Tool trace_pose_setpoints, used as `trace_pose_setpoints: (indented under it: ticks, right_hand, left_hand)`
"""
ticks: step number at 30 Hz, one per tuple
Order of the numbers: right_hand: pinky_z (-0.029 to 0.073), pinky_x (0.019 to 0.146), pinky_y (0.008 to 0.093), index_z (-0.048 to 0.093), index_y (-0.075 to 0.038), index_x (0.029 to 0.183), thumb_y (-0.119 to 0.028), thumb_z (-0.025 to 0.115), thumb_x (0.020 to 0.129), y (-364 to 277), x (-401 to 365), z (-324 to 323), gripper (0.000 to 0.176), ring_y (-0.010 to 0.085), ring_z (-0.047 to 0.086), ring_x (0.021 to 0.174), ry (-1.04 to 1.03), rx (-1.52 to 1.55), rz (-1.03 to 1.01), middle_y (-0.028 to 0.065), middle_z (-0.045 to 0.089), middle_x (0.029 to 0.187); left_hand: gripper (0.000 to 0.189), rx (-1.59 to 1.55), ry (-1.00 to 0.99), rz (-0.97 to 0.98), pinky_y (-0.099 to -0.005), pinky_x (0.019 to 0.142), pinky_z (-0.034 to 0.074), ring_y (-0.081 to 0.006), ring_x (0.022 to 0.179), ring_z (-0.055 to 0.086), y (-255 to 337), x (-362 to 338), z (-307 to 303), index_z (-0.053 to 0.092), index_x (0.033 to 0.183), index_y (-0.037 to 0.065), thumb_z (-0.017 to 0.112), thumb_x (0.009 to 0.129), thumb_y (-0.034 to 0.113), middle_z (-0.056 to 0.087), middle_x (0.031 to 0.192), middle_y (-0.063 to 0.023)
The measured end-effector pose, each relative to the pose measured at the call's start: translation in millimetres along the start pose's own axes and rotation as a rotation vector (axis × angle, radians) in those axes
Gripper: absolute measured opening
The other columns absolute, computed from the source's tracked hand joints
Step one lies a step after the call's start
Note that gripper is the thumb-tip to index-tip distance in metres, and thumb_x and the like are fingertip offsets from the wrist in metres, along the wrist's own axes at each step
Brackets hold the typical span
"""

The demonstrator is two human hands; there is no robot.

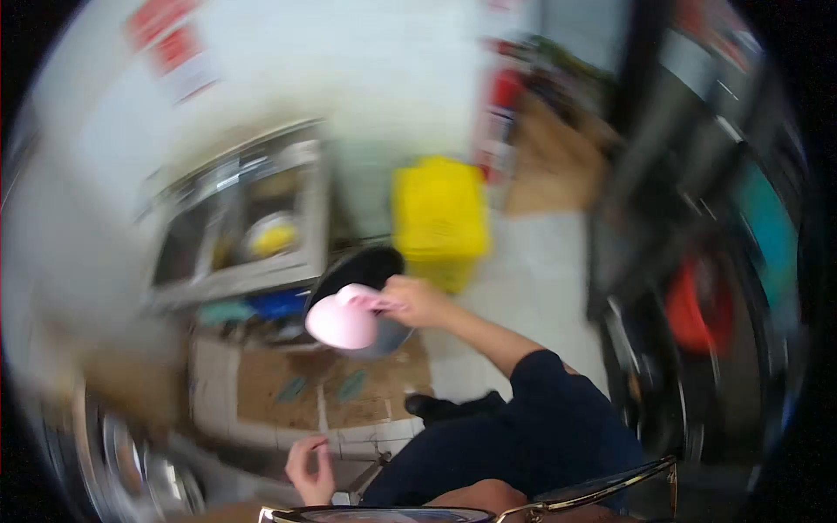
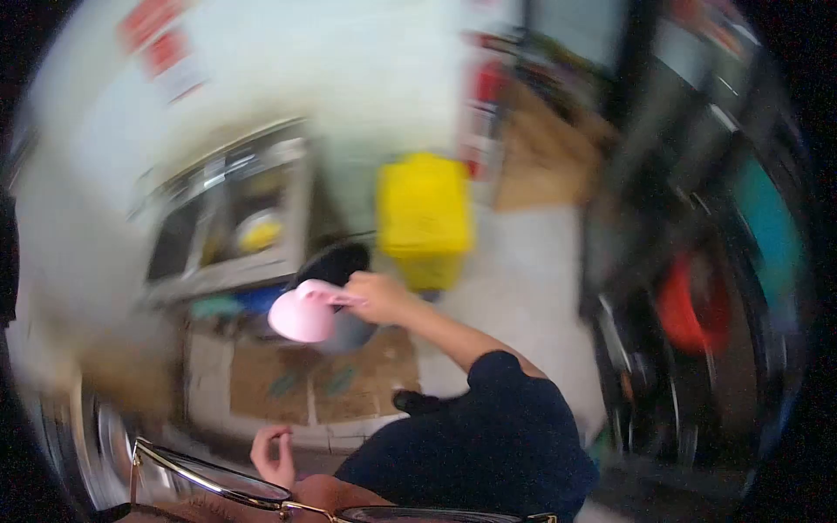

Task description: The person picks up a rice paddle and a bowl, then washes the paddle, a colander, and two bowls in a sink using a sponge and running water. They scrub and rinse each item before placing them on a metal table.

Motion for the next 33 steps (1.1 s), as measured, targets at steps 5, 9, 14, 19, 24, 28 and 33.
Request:
trace_pose_setpoints:
  ticks: [5,9,14,19,24,28,33]
  right_hand:
    - [0.045,0.063,0.0393,0.058,-0.007,0.076,-0.023,0.066,0.071,5.8,-309.7,-82.7,0.019,0.0303,0.057,0.075,0.233,-0.288,0.754,0.0119,0.054,0.075]
    - [0.046,0.064,0.0418,0.06,-0.006,0.078,-0.027,0.063,0.071,-72.0,-526.4,-172.4,0.022,0.0323,0.058,0.073,0.398,-0.611,1.256,0.0146,0.058,0.079]
    - [0.045,0.061,0.0438,0.058,-0.002,0.077,-0.023,0.067,0.069,-194.7,-686.3,-269.0,0.024,0.0383,0.056,0.07,0.984,-0.848,1.58,0.0189,0.056,0.076]
    - [0.044,0.062,0.0443,0.056,0.002,0.076,-0.017,0.066,0.071,-192.9,-813.0,-338.9,0.022,0.0395,0.055,0.073,1.193,-0.934,1.564,0.0204,0.054,0.077]
    - [0.046,0.069,0.0471,0.056,0.001,0.081,-0.013,0.059,0.076,-74.7,-957.6,-427.8,0.016,0.0414,0.055,0.079,1.201,-1.033,1.587,0.021,0.054,0.087]
    - [0.048,0.068,0.0454,0.056,0.0,0.088,-0.013,0.057,0.079,-8.8,-1017.6,-454.9,0.016,0.0396,0.057,0.077,1.163,-1.005,1.687,0.0198,0.054,0.093]
    - [0.047,0.072,0.039,0.053,-0.002,0.104,-0.011,0.063,0.076,-9.5,-1020.2,-462.3,0.03,0.0397,0.054,0.089,1.369,-1.011,1.579,0.0206,0.05,0.107]
  left_hand:
    - [0.005,-0.286,-0.341,0.088,-0.0273,0.066,0.043,-0.0195,0.07,0.053,26.3,-14.0,106.1,0.055,0.082,-0.002,0.053,0.078,-0.004,0.055,0.076,-0.01]
    - [0.004,-0.32,-0.665,0.35,-0.0277,0.066,0.043,-0.0219,0.069,0.055,110.4,-40.7,192.0,0.056,0.081,-0.001,0.054,0.078,-0.002,0.056,0.076,-0.0108]
    - [0.006,-0.39,-0.952,0.577,-0.0302,0.068,0.044,-0.0258,0.073,0.058,213.8,-99.2,279.3,0.059,0.081,0.0,0.056,0.077,-0.002,0.059,0.077,-0.0129]
    - [0.007,-0.406,-1.169,0.652,-0.032,0.068,0.046,-0.0276,0.075,0.06,291.6,-154.1,362.4,0.06,0.082,0.001,0.056,0.077,-0.001,0.062,0.08,-0.0132]
    - [0.011,-0.375,-1.378,0.789,-0.0327,0.059,0.048,-0.0262,0.071,0.061,360.5,-216.2,494.2,0.062,0.084,0.005,0.056,0.077,0.0,0.063,0.08,-0.0108]
    - [0.01,-0.307,-1.486,0.775,-0.0301,0.047,0.047,-0.0244,0.069,0.062,401.5,-245.2,549.8,0.063,0.086,0.007,0.058,0.077,0.003,0.063,0.08,-0.0094]
    - [0.009,-0.281,-1.521,0.767,-0.0314,0.059,0.049,-0.0253,0.07,0.062,413.6,-262.4,581.5,0.063,0.086,0.008,0.059,0.078,0.004,0.063,0.081,-0.0097]
Point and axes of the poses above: each hand's wrist, its own x-axis towards the middle knuckle, its own z-axis out of the palm, y = z × x, the point moved 7 cm from there along x, towards the middle knuckle
